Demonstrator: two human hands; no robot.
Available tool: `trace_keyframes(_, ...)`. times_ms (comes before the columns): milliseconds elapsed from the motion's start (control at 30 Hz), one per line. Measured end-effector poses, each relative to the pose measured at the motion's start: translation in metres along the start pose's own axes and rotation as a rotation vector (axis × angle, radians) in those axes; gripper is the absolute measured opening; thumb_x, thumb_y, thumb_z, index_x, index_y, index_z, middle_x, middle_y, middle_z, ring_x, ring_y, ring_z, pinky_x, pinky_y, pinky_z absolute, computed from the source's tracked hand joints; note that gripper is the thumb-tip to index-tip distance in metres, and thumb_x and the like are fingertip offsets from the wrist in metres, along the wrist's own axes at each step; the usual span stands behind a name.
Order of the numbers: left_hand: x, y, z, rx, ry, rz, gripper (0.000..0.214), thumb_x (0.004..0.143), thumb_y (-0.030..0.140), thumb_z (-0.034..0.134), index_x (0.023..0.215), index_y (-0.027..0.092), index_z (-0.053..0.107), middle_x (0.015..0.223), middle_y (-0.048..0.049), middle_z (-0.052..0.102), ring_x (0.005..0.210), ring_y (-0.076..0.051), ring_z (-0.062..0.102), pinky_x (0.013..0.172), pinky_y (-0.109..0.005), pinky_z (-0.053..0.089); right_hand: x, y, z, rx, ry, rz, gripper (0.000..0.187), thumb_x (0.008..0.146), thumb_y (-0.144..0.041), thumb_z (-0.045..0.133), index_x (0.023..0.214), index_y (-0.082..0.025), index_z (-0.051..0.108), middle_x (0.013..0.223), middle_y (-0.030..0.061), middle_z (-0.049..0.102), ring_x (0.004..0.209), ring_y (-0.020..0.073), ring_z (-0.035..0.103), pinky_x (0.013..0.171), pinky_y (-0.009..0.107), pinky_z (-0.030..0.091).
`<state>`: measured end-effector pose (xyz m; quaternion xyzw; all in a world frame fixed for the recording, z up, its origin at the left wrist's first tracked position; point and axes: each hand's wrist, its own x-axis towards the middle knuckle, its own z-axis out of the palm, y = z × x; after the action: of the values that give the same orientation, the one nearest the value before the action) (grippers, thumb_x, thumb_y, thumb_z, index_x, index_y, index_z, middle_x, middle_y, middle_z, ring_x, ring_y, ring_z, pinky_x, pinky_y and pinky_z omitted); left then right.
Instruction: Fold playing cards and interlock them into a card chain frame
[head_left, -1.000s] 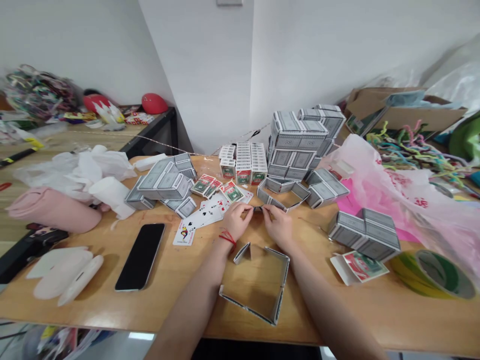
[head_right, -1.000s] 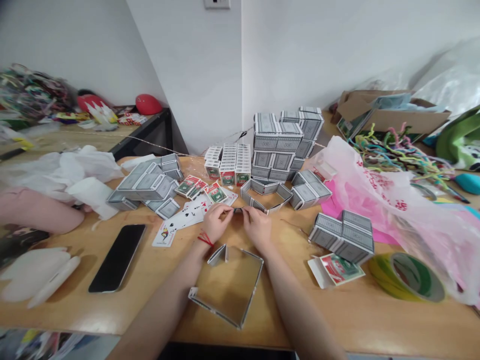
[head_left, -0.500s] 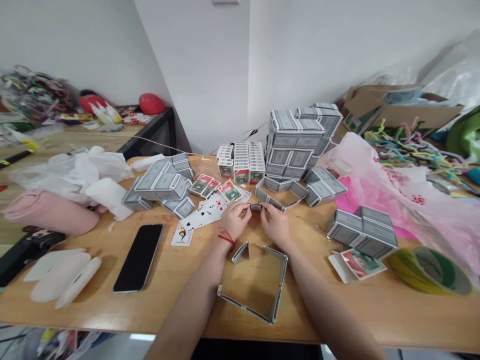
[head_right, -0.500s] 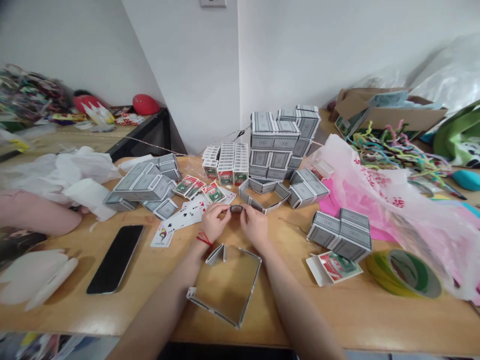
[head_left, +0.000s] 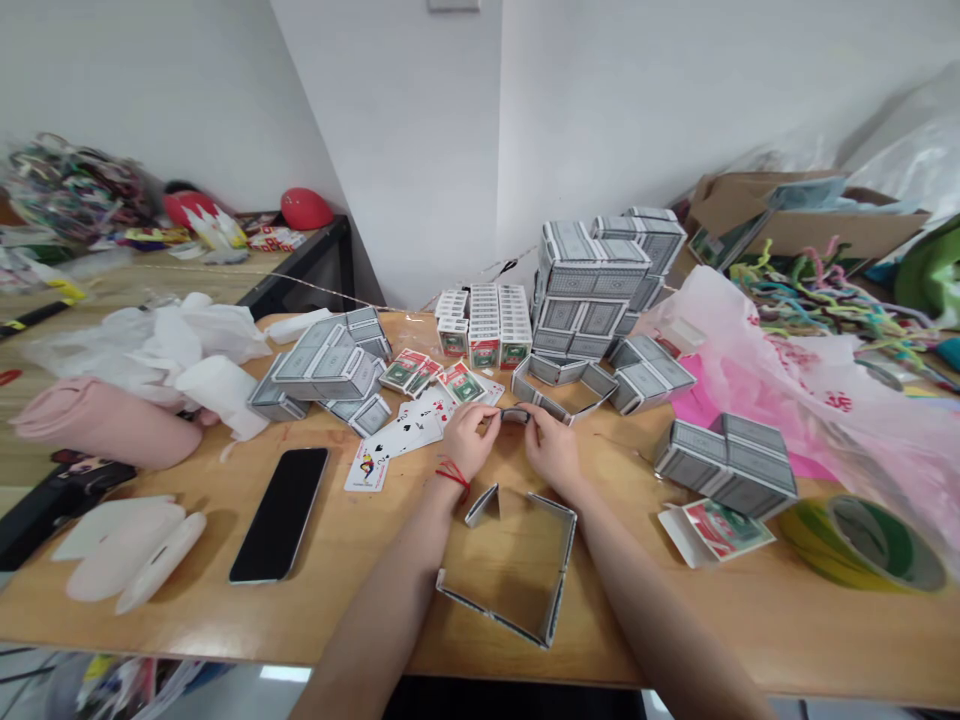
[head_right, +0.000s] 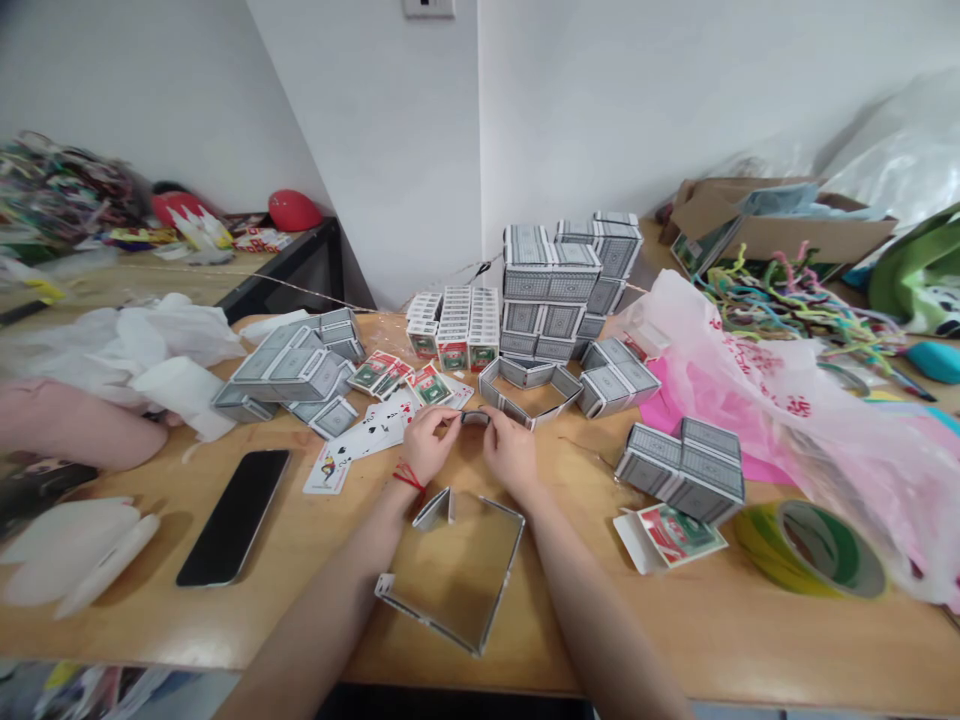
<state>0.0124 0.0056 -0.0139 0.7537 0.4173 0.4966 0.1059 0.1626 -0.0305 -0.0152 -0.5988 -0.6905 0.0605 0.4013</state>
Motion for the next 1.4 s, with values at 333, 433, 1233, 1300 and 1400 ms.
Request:
trace_keyframes(333, 0.001, 0.0021, -0.001, 0.016, -0.028, -0.032, 0.013, 0.077, 0.029, 0.055, 0.069, 0.018, 0.056, 0.071, -0.0019, 0.061, 0.072, -0.013, 0.056, 0.069, -0.028, 0.046, -0.0006, -0.0018, 0.0021, 0.078, -0.034, 0.05, 0.019, 0.084, -0.028, 0.041, 0.091, -0.02, 0.057, 0.081, 0.0036, 0.067, 0.069, 0.0161, 0.063, 0.062, 0.025, 0.047)
trace_keyframes(433, 0.001, 0.0029, -0.0011, 0.015, -0.031, -0.028, 0.013, 0.078, 0.029, 0.054, 0.071, 0.018, 0.057, 0.073, -0.0025, 0.062, 0.073, -0.014, 0.057, 0.069, -0.028, 0.046, -0.0002, -0.0023, 0.0015, 0.072, -0.026, 0.071, 0.019, 0.084, -0.03, 0.042, 0.087, -0.02, 0.057, 0.079, 0.0033, 0.067, 0.065, 0.0151, 0.062, 0.061, 0.025, 0.046)
trace_keyframes(1233, -0.0002, -0.0029, 0.0004, 0.039, -0.028, -0.089, 0.025, 0.076, 0.004, 0.041, 0.088, 0.019, 0.057, 0.085, -0.0042, 0.062, 0.084, -0.017, 0.056, 0.075, -0.031, 0.046, 0.0008, -0.0042, 0.0019, 0.088, -0.056, 0.146, 0.025, 0.079, -0.022, 0.04, 0.097, -0.019, 0.057, 0.073, 0.0029, 0.066, 0.056, 0.0142, 0.059, 0.054, 0.024, 0.044)
trace_keyframes(1300, -0.0001, -0.0033, 0.0001, 0.036, -0.029, -0.091, 0.023, 0.076, 0.005, 0.041, 0.087, 0.019, 0.057, 0.085, -0.0043, 0.061, 0.084, -0.017, 0.056, 0.075, -0.032, 0.046, 0.001, -0.0038, 0.0019, 0.128, -0.052, 0.154, 0.025, 0.079, -0.022, 0.04, 0.098, -0.02, 0.057, 0.078, 0.0034, 0.067, 0.059, 0.0143, 0.06, 0.055, 0.024, 0.046)
trace_keyframes(1400, -0.0001, -0.0032, -0.0009, 0.023, -0.056, -0.081, 0.023, 0.076, 0.005, 0.042, 0.089, 0.019, 0.056, 0.086, -0.0042, 0.061, 0.085, -0.017, 0.056, 0.076, -0.031, 0.046, 0.0008, -0.0036, 0.0021, 0.164, -0.031, 0.161, 0.024, 0.078, -0.023, 0.042, 0.097, -0.019, 0.057, 0.08, 0.0036, 0.067, 0.061, 0.0142, 0.061, 0.057, 0.024, 0.047)
